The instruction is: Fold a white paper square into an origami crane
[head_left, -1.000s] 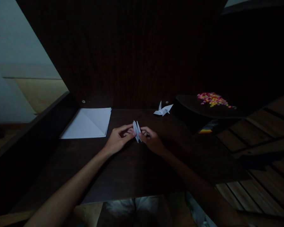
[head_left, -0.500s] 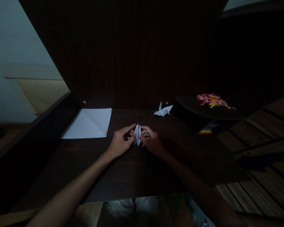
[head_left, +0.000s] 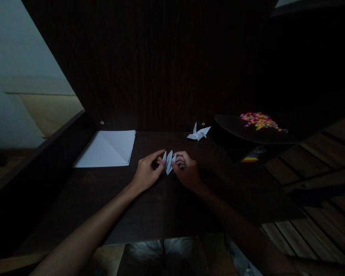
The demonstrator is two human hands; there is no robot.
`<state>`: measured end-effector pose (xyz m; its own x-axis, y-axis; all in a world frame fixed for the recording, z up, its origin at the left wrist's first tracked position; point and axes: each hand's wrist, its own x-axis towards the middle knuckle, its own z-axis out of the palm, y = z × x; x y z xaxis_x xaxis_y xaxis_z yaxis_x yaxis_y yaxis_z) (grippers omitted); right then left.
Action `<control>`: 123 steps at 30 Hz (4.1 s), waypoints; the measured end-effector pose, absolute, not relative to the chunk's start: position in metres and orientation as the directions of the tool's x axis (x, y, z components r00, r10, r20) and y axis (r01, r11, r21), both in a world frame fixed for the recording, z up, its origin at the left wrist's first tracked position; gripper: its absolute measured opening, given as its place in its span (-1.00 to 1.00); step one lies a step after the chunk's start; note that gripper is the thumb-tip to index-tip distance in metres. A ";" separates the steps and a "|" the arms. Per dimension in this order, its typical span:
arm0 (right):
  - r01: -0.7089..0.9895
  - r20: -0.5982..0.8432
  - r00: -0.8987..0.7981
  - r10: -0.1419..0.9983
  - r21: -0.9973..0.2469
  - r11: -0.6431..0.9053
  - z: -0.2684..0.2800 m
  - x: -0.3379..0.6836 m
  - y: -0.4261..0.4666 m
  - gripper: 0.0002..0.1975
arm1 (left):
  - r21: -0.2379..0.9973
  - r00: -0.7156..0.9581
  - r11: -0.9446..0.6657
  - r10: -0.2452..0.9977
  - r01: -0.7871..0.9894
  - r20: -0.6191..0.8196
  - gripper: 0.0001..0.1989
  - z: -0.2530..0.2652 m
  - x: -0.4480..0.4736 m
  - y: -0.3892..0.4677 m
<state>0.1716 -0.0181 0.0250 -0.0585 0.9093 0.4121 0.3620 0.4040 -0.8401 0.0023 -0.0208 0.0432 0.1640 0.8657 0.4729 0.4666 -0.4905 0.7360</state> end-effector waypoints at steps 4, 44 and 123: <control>0.272 0.361 -0.047 0.931 -0.892 0.360 0.023 0.177 -0.013 -0.85 | 0.812 0.138 -0.426 0.904 0.398 0.405 -0.76 0.042 -0.005 -0.015; 0.563 0.455 -0.514 0.727 -0.461 0.686 0.018 0.190 -0.008 -0.85 | 0.433 0.567 -0.673 0.739 0.599 0.364 -0.75 0.025 -0.015 -0.009; 0.468 0.483 -0.273 0.832 -0.689 0.553 0.038 0.176 -0.022 -0.77 | 0.682 0.337 -0.521 0.853 0.513 0.398 -0.67 0.044 0.000 -0.026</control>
<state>0.1762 -0.0220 0.0378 -0.2731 0.8320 0.4829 0.4680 0.5535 -0.6890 0.0003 -0.0255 0.0444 0.3373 0.8532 0.3980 0.5131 -0.5210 0.6821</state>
